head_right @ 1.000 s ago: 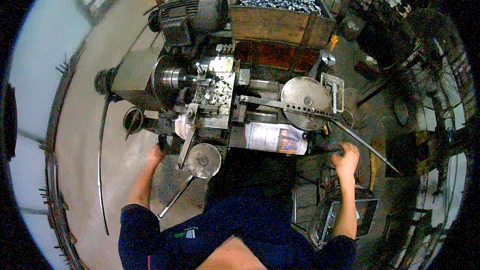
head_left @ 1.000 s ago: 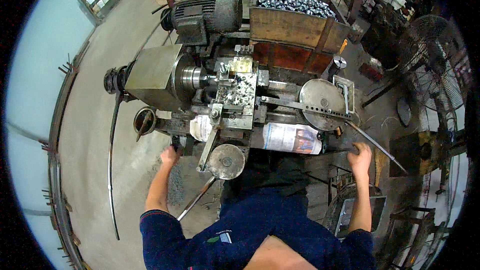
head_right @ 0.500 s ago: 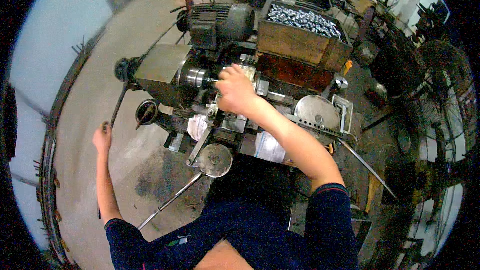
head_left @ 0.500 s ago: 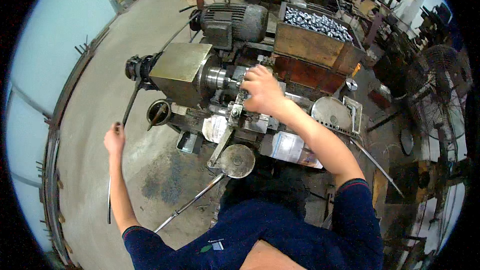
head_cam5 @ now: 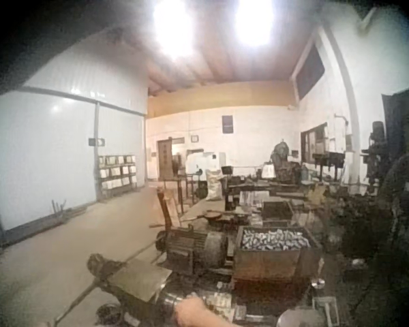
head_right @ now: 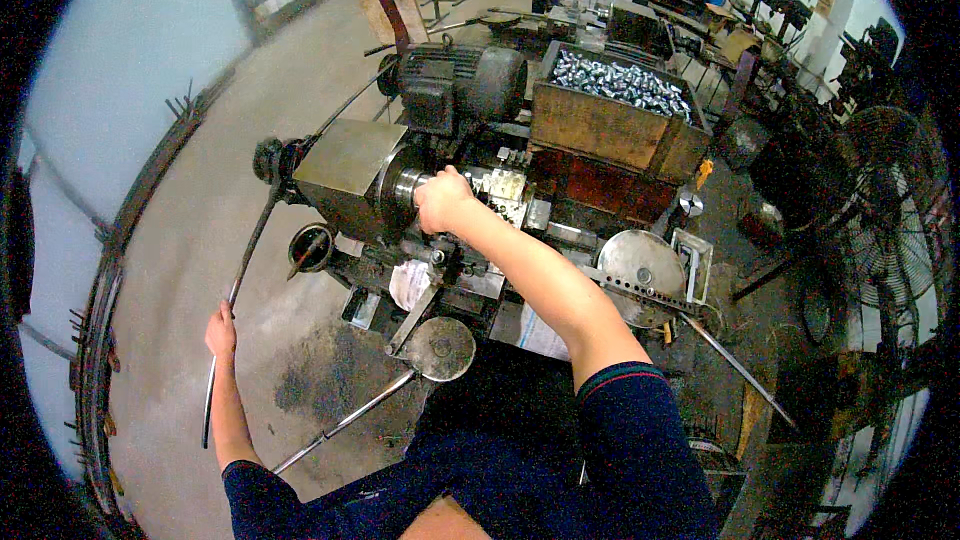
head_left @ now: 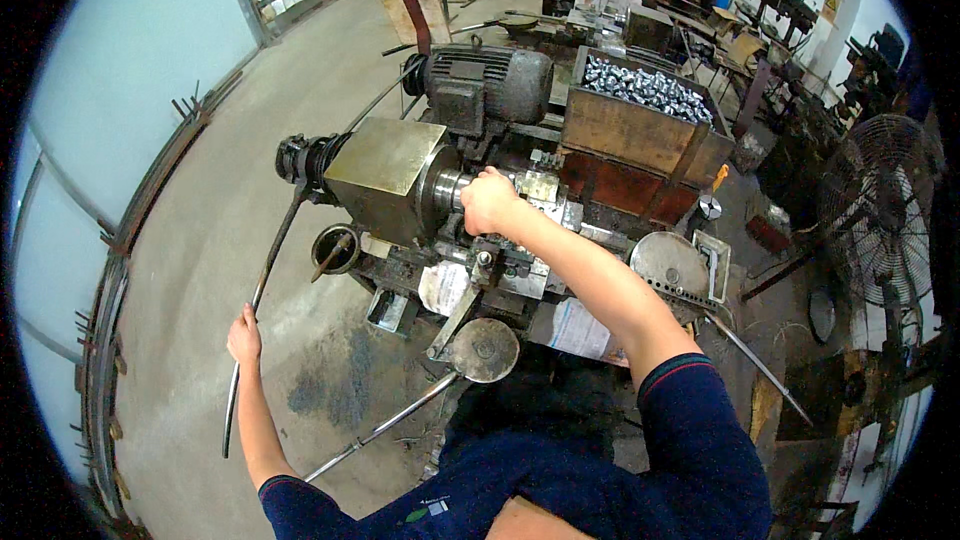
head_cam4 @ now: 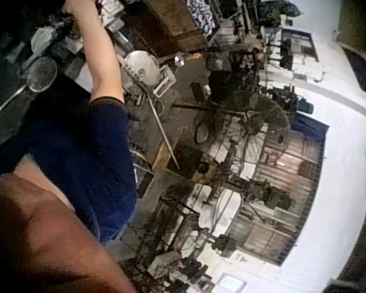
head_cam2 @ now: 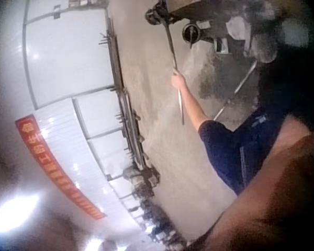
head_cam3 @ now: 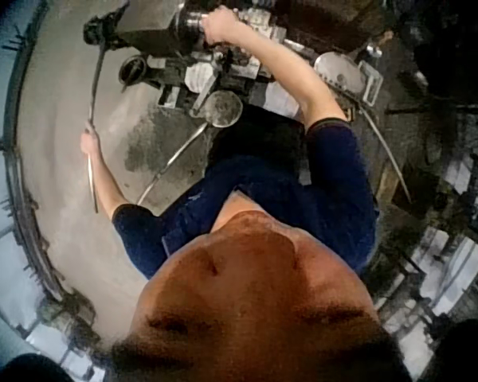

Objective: The person operates a manual fabrication machine by loading small metal parts into a fixture, pulling a lever to form the components, and placing them into a wire bin.

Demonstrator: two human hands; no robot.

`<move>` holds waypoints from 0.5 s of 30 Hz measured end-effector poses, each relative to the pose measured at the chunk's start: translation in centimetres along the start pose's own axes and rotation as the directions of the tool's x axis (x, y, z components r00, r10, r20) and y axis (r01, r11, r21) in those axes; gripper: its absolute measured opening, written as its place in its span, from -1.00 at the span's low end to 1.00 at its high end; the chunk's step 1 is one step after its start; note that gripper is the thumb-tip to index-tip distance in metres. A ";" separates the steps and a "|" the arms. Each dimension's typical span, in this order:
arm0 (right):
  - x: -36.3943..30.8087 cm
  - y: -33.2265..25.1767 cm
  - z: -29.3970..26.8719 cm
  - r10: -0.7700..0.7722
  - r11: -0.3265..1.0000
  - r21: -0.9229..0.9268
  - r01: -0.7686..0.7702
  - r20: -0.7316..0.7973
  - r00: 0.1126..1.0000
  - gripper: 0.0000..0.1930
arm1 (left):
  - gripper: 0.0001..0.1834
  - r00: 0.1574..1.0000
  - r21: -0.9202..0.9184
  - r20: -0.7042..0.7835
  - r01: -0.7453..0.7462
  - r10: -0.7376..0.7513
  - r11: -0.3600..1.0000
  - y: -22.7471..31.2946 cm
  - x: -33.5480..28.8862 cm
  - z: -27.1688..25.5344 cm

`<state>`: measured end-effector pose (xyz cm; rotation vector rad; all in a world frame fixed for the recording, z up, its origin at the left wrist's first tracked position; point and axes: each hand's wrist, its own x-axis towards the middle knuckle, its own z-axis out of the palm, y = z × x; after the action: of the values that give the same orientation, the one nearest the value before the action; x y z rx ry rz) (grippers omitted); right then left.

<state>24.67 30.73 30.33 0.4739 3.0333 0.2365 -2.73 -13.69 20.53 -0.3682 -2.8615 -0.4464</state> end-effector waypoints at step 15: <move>-1.2 -1.6 0.0 0.009 0.999 -0.035 -0.009 0.011 1.000 -0.73 | -0.60 0.999 0.069 0.041 0.004 -0.007 0.998 7.1 -9.6 -2.2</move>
<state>25.32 28.88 30.15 0.4850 3.0115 0.2858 8.68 -9.87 22.02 -0.3612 -2.9098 -0.3440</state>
